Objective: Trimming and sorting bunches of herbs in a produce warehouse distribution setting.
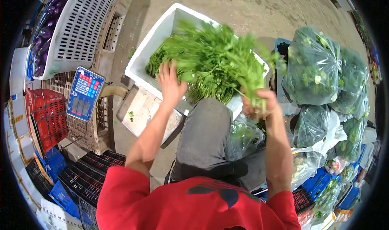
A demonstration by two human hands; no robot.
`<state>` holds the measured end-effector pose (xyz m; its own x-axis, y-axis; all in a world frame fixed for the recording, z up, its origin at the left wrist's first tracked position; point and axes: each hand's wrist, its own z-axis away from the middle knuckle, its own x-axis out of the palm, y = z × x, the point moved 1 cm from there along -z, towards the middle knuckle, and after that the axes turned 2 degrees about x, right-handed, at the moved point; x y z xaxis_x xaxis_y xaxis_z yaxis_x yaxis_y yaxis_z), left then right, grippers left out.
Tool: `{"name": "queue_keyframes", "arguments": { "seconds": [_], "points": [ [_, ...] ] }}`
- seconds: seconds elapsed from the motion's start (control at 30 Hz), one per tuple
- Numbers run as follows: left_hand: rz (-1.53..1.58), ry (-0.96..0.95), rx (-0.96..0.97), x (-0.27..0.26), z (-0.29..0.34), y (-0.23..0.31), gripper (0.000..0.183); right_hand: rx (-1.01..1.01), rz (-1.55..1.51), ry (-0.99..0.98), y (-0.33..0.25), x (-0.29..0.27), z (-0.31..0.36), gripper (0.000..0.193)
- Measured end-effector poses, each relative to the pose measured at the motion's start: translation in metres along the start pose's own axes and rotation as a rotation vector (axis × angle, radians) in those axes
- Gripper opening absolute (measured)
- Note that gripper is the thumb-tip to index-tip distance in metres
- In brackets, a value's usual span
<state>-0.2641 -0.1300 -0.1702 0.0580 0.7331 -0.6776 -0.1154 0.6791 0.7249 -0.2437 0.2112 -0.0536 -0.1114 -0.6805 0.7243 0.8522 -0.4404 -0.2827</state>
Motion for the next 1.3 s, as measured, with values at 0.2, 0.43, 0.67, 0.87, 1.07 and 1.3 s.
{"name": "queue_keyframes", "arguments": {
  "seconds": [0.2, 0.43, 0.67, 0.87, 1.07, 1.3],
  "points": [
    [-0.517, 0.017, 0.355, -0.035, 0.084, -0.021, 0.035, -0.003, 0.065, -0.009, 0.072, -0.033, -0.025, 0.048],
    [-0.855, 0.427, 0.269, -0.11, -0.051, -0.03, 0.036, -0.044, 0.197, -0.218, 0.086, 0.042, 0.006, 0.057],
    [0.636, -0.188, -0.134, -0.08, 0.093, 0.067, 0.04, -0.085, 0.157, -0.256, 0.132, 0.017, -0.005, 0.057],
    [1.352, -0.506, -0.517, -0.007, 0.213, 0.043, 0.069, -0.121, 0.925, -0.012, 0.216, 0.03, -0.053, 0.073],
    [1.479, -0.422, -0.619, 0.033, 0.254, -0.011, 0.047, 0.069, 1.664, 0.057, 0.234, 0.042, -0.026, 0.066],
    [1.609, -0.447, -0.519, -0.013, 0.278, -0.004, 0.046, -0.769, 1.608, 0.65, 0.182, 0.003, 0.0, 0.067]
  ]
}}
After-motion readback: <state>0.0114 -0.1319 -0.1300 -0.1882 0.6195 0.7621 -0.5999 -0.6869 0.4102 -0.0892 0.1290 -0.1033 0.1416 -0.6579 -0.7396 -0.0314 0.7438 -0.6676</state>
